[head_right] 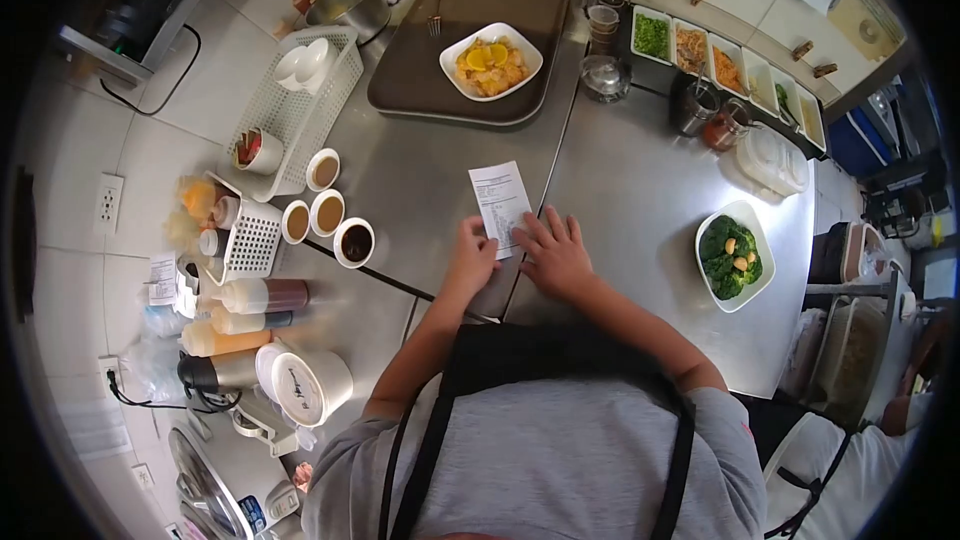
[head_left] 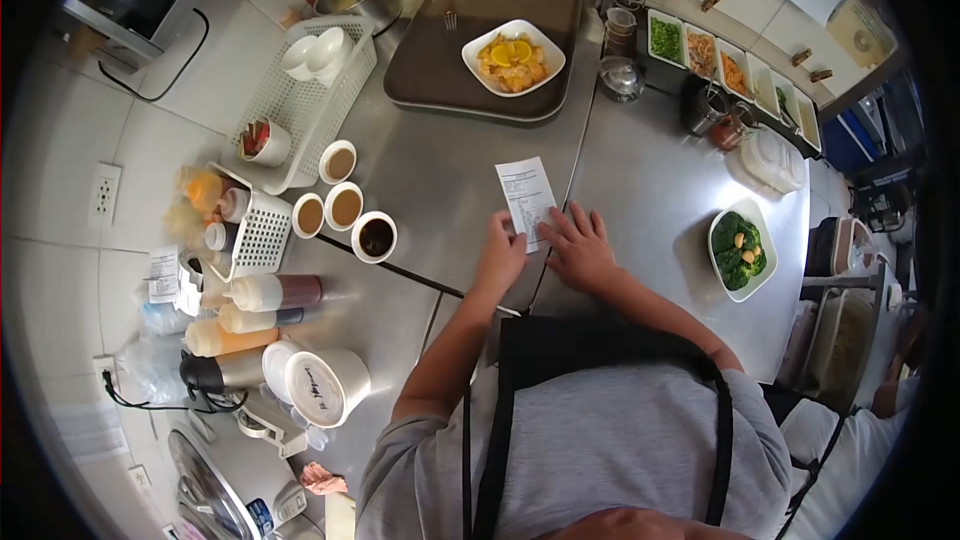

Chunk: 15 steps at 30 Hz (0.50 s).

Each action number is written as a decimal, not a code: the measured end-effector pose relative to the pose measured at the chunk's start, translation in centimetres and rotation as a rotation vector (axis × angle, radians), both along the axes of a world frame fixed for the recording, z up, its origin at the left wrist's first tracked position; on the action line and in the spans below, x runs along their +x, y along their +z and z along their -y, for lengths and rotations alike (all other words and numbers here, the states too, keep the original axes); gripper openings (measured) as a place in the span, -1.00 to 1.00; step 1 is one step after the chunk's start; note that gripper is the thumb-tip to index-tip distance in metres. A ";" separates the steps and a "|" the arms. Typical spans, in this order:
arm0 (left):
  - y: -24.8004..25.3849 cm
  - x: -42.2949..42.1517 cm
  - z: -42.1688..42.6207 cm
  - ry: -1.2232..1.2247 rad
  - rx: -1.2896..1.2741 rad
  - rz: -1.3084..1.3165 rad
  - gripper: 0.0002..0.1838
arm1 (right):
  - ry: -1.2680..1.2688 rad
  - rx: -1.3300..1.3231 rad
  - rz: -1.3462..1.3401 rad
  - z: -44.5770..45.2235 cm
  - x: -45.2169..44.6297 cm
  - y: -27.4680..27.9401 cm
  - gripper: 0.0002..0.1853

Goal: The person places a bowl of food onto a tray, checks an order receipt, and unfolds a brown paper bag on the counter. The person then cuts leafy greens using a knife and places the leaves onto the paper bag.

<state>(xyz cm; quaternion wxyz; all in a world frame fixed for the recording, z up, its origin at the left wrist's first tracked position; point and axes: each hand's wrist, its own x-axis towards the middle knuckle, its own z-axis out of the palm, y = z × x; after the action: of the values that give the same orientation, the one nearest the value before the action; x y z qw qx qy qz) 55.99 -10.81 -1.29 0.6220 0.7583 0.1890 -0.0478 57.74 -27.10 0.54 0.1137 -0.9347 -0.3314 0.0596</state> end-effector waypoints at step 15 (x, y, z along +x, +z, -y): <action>-0.4 -0.4 -2.7 -0.173 0.982 0.349 -0.42 | 0.000 0.148 -0.088 -2.8 2.7 -0.8 -0.69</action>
<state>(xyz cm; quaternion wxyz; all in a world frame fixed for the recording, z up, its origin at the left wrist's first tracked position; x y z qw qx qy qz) 55.59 -8.06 -1.66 0.2096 0.9699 0.0196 0.1224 60.41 -24.28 -0.25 0.1968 -0.9202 -0.3296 0.0762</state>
